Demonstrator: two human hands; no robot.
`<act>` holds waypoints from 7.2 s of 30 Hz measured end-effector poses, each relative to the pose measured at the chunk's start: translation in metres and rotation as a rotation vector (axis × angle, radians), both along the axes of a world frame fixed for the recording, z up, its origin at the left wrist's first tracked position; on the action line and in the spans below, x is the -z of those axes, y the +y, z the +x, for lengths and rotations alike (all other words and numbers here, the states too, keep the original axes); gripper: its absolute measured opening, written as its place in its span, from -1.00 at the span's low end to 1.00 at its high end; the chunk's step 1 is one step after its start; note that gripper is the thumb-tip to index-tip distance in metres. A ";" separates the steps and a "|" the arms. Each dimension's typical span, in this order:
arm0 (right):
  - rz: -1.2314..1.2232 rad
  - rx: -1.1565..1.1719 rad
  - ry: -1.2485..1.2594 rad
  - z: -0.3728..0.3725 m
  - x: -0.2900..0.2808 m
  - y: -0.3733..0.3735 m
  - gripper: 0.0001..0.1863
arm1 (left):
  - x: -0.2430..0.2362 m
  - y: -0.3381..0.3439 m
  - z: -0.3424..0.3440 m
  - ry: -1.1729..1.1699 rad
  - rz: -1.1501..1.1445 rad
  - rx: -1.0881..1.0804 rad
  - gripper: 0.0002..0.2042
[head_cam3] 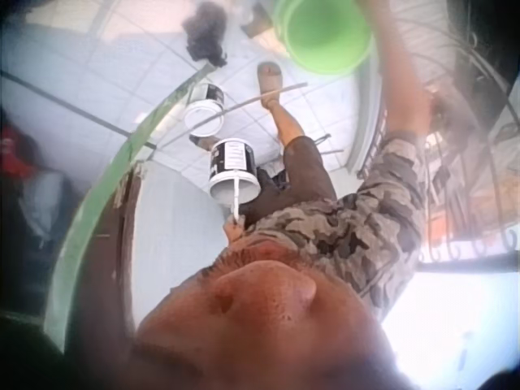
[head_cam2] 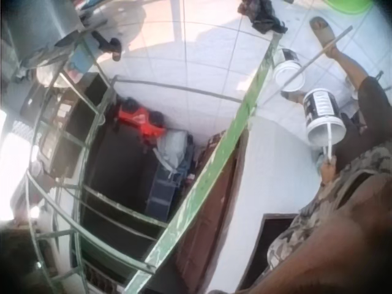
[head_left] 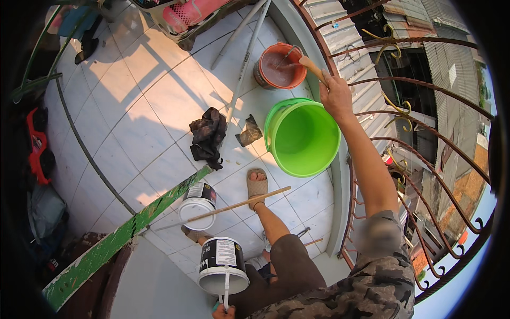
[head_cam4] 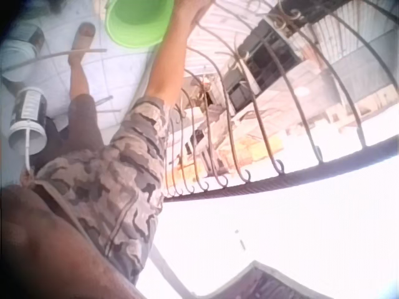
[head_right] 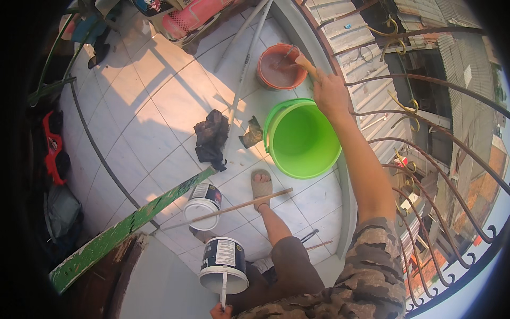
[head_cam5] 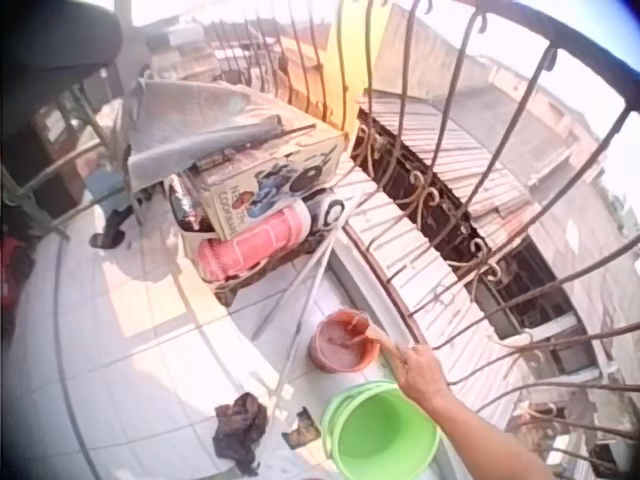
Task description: The person stirs a grey liquid in a bucket using a wooden stick on a tiled balcony. They then pour the liquid into a smaller container and carry it into a cluttered room, placing it on the floor.
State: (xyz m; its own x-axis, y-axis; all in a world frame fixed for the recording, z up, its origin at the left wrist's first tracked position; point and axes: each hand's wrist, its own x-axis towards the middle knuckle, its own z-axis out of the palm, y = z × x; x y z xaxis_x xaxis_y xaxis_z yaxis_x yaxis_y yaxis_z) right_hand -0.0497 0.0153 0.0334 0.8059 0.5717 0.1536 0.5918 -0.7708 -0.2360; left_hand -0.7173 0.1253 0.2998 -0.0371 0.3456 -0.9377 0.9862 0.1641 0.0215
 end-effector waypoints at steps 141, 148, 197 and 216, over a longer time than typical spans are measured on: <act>-0.600 -0.170 1.090 -1.094 -0.482 3.048 -0.84 | -0.283 2.968 -1.030 -0.516 0.826 -1.426 -0.66; -0.861 -0.211 1.063 -1.154 -0.411 3.327 -0.87 | -0.287 3.185 -1.126 -0.470 0.637 -1.883 -0.71; -1.000 -1.869 1.371 -2.891 -0.635 4.604 -0.76 | -0.381 4.064 -2.233 0.025 1.525 -2.345 -0.76; -2.608 -1.853 1.421 -3.467 -0.720 4.054 -0.51 | -0.535 3.708 -2.577 0.179 2.514 -3.083 -0.74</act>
State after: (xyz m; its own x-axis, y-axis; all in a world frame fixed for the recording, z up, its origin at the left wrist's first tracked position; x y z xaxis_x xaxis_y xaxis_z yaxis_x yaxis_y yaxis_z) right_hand -3.5162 4.0693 0.7534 -0.2562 -0.9509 -0.1734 0.6036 -0.0173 -0.7971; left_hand -3.2946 3.8329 0.8346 -0.5172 -0.7050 -0.4852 0.1164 -0.6196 0.7762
